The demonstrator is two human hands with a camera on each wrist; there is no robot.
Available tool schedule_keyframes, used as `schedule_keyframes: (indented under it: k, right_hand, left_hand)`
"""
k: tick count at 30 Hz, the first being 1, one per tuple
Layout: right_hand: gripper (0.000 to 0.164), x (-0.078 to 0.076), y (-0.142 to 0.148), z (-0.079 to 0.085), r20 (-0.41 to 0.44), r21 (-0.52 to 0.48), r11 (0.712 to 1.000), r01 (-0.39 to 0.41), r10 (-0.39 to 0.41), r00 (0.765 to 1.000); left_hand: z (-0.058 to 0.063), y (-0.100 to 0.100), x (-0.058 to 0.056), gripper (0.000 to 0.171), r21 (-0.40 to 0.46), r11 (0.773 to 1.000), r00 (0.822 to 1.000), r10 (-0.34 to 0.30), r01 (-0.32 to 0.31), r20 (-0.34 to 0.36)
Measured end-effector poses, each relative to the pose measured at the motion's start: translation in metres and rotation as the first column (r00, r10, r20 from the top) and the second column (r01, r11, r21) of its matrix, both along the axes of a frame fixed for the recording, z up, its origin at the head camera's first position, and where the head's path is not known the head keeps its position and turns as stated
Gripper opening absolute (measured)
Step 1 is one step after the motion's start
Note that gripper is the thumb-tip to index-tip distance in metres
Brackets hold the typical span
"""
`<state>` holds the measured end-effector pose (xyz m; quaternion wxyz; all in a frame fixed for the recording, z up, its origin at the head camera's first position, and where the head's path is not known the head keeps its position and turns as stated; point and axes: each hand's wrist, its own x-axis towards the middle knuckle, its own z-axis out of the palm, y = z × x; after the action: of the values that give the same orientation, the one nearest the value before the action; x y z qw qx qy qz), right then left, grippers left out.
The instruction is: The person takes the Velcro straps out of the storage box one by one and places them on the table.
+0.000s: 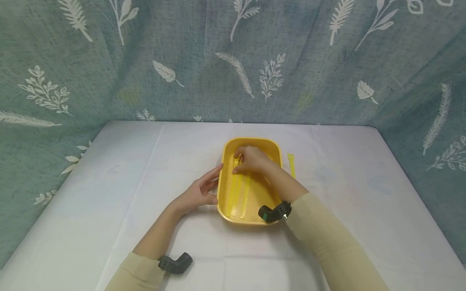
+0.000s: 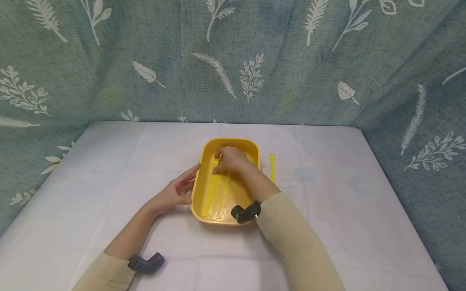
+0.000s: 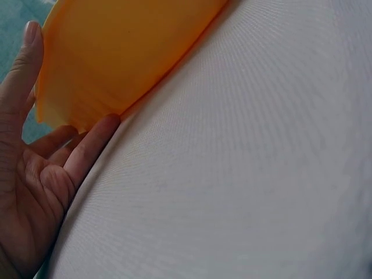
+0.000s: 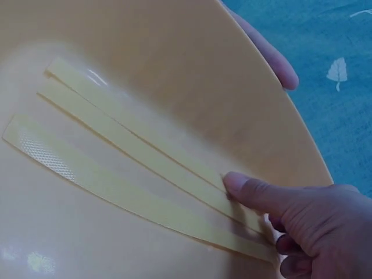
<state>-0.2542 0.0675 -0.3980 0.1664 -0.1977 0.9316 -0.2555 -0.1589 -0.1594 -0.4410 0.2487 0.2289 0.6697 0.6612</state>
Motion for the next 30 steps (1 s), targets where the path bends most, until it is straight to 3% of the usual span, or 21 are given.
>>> schedule_keyframes:
  k: [9, 13, 22, 26, 30]
  right_hand:
    - [0.041, -0.001, -0.0008, -0.0005, 0.009, -0.025, 1.0, -0.012, 0.013, 1.0]
    - [0.036, -0.0001, -0.0009, -0.0002, 0.007, -0.118, 0.993, -0.017, 0.018, 1.0]
    - [0.025, 0.0015, -0.0011, 0.0024, 0.034, -0.326, 0.945, -0.001, 0.013, 0.999]
    - [0.032, 0.0018, -0.0004, 0.0049, 0.127, -0.411, 0.91, 0.058, -0.006, 0.992]
    - [0.039, 0.0016, 0.0008, 0.0068, 0.283, -0.545, 0.821, 0.17, -0.011, 0.959]
  left_hand:
    - [-0.0002, 0.0003, -0.0011, 0.099, 0.035, 0.999, 1.0, -0.016, 0.017, -0.001]
    - [0.0001, 0.0005, -0.0013, 0.1, 0.04, 0.999, 1.0, -0.023, 0.023, -0.008]
    - [0.0018, 0.0006, 0.0008, 0.1, 0.04, 0.999, 1.0, -0.021, 0.022, -0.017]
    - [0.0026, 0.0013, 0.0013, 0.099, 0.03, 0.999, 1.0, -0.016, 0.016, -0.024]
    - [0.003, 0.0011, 0.0009, 0.098, 0.026, 0.999, 0.999, -0.019, 0.02, -0.028]
